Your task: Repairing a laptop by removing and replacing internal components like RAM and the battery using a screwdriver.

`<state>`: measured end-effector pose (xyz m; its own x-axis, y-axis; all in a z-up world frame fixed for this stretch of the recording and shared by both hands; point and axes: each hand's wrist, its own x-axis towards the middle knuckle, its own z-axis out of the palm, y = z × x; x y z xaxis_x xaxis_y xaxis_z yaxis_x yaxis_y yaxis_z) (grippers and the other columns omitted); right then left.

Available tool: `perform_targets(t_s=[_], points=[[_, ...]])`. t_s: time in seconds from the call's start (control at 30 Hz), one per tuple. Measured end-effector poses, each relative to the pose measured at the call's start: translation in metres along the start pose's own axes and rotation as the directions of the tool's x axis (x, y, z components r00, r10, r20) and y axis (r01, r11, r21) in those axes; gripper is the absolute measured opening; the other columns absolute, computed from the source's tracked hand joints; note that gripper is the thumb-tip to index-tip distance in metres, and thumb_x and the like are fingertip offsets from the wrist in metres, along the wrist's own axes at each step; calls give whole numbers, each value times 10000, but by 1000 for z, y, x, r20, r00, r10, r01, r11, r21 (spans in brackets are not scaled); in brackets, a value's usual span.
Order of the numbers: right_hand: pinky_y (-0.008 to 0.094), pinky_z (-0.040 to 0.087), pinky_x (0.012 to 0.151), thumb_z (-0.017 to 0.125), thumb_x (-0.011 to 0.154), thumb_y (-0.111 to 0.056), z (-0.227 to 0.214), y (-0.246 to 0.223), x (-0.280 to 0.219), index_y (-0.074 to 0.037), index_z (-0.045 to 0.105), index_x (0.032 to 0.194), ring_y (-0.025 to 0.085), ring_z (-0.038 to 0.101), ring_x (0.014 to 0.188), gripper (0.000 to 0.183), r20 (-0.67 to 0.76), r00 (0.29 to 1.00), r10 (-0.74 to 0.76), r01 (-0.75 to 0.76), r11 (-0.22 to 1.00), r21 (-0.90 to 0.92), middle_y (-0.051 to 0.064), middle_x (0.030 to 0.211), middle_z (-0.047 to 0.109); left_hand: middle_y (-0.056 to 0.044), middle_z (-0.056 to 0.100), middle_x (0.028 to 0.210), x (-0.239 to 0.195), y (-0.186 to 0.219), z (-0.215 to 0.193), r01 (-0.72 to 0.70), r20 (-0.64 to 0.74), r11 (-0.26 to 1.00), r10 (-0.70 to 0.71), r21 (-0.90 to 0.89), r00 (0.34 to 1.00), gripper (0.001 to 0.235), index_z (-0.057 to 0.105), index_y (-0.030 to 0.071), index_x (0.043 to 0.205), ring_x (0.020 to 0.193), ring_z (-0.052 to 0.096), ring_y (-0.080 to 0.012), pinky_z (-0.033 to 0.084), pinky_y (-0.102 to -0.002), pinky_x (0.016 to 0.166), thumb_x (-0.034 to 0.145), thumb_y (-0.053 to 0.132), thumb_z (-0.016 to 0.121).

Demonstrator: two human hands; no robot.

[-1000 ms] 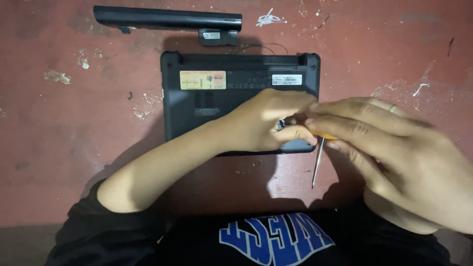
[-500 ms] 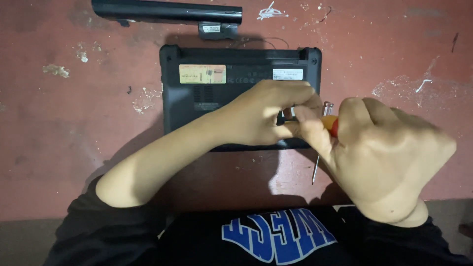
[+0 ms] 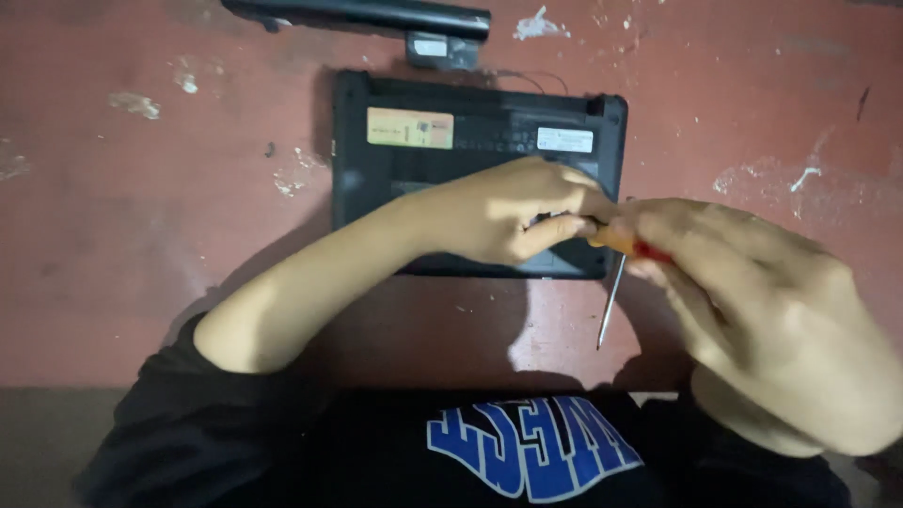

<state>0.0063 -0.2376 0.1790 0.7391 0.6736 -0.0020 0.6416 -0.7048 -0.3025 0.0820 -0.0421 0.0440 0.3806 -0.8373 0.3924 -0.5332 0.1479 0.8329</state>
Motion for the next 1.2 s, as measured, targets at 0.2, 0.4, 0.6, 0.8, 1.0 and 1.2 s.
perform_targets(t_s=[0.2,0.4,0.6,0.8,1.0,1.2], points=[[363,476,508,648,1036,-273,33,-14,1,-68,658,1058,197,585,556,206,-187,970,158,-209,931,-298,62,845,653,-140,621,1182,-49,29,-1,172,-223,846,-64,504,973,326,559,42,1192,1088,600,-353,496,-508,917,906,178,634],[302,477,465,672,1000,-284,62,0,-2,26,545,1099,220,626,573,350,-295,927,229,-254,966,-50,113,866,683,-64,556,1187,-102,34,-4,360,-273,526,-238,771,932,600,636,98,1202,1082,491,-292,392,-479,925,759,481,764],[306,498,686,750,1057,-142,72,-3,-21,58,476,1131,259,710,889,347,-431,728,532,-467,847,255,169,1039,651,-21,591,1131,-103,28,6,340,-338,575,-115,744,934,423,715,122,1087,1028,517,-255,406,-449,867,764,381,803],[238,456,601,672,1072,-145,81,-4,-18,37,402,1093,268,733,830,326,-493,686,536,-404,843,355,177,860,676,-33,594,1161,-102,27,19,382,-365,568,-148,729,919,450,700,87,1071,1066,511,-249,392,-443,862,738,364,825],[225,437,615,675,1060,-111,86,-1,-21,28,385,1080,274,727,804,322,-521,651,551,-356,829,431,183,846,639,-63,558,1247,-98,25,25,442,-404,644,-219,624,888,437,655,40,1064,1129,491,-274,404,-421,869,720,270,795],[345,487,735,687,1019,-108,77,4,-31,25,356,1094,329,719,902,365,-433,799,417,-326,906,269,222,983,696,-59,558,1232,-97,24,18,469,-398,749,-295,468,869,416,617,46,1056,1138,480,-276,384,-436,879,733,227,808]])
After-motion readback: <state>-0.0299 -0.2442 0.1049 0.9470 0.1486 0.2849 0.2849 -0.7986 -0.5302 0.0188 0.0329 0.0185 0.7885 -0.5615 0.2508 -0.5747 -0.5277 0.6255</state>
